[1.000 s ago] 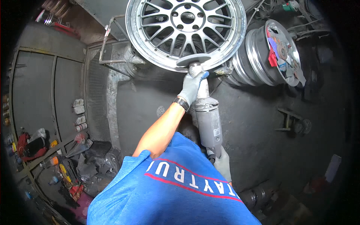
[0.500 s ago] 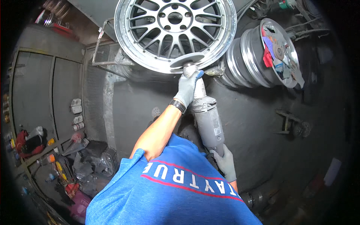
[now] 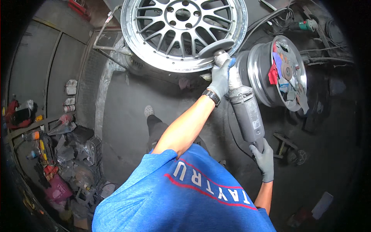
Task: The person uses a handheld angle grinder with a polishing pad to polish the outer rim of a silver alloy car wheel mounted on a stand. The person moves the tool around the circumference of the wheel's outer edge, maintaining consistent contact and pressure.
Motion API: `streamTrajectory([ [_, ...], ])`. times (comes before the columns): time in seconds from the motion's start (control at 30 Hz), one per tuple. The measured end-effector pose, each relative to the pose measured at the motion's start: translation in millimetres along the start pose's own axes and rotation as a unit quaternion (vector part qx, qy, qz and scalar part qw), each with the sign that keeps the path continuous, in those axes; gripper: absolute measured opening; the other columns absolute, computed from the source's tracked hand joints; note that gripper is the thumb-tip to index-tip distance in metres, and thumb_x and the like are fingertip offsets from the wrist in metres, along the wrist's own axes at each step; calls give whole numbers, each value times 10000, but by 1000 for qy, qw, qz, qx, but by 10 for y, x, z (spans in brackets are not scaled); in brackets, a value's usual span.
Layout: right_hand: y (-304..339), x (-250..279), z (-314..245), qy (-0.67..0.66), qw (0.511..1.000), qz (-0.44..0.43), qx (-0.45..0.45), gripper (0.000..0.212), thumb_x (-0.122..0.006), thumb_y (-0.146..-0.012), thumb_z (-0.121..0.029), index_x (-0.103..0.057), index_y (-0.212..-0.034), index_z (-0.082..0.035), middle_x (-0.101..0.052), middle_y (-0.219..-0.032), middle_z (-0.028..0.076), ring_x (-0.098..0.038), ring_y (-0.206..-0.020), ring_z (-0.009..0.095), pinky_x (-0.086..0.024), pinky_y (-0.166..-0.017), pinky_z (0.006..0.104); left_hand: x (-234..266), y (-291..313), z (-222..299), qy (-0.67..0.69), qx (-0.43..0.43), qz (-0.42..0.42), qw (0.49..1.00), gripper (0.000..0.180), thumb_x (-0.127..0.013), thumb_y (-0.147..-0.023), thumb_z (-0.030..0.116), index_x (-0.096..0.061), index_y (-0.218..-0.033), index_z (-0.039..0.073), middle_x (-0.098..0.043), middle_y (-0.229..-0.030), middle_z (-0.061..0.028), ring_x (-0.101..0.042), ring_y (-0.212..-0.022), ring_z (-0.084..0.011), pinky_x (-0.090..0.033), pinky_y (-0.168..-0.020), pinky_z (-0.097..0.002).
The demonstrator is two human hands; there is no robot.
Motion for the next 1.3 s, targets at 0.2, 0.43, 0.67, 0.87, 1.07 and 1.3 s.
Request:
streamTrajectory([
  [0.2,103,-173,43,-15,1000,0,5,430,-795,-974,-169,-689,-1335,39,-811,-1107,145,-739,-961,164,-586,-836,361,51,84,59,8,5,0,1000,199,-868,-925,175,-715,-1046,132,-709,-889,-13,-711,-723,-166,-598,-669,-343],
  [0.43,558,-1086,-178,-116,990,-21,-79,387,-802,-988,-191,-701,-1294,23,-790,-1021,110,-718,-893,158,-587,-786,355,627,388,501,-83,5,-7,997,321,-779,-1011,183,-727,-1298,50,-789,-1125,-82,-754,-912,-176,-622,-789,-338],
  [0.67,791,-1929,-543,-243,960,-68,-119,322,-771,-1013,-163,-699,-1274,12,-802,-1017,115,-748,-881,144,-583,-769,332,1132,526,1181,-222,1,40,974,402,-865,-934,158,-715,-1284,28,-749,-1137,-56,-718,-987,-152,-583,-848,-328],
  [0.87,719,-1922,-480,-227,966,-71,-105,325,-797,-993,-154,-709,-1266,-1,-779,-942,78,-704,-799,120,-564,-715,320,1151,525,1239,-212,6,65,975,291,-863,-944,187,-739,-1182,74,-727,-969,-40,-708,-786,-153,-590,-683,-343],
  [1.07,499,-1190,-162,-107,994,-10,-13,359,-816,-972,-190,-717,-1255,9,-783,-966,77,-691,-800,126,-565,-723,329,758,451,707,-121,-31,18,992,255,-820,-977,174,-741,-1200,81,-743,-1002,-31,-728,-840,-161,-608,-741,-339],
  [1.3,148,-255,16,-22,999,1,-41,339,-800,-970,-155,-707,-1245,21,-774,-939,99,-675,-774,122,-553,-701,335,119,171,110,-23,-39,-19,999,285,-752,-1036,200,-713,-1281,58,-772,-1178,-78,-750,-1047,-185,-599,-940,-348],
])
Point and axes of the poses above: each hand's wrist, its own y-axis away from the middle knuckle, its own x-axis out of the back of the hand, z = x × y, the point moved 6 cm from there along -y, towards the middle knuckle
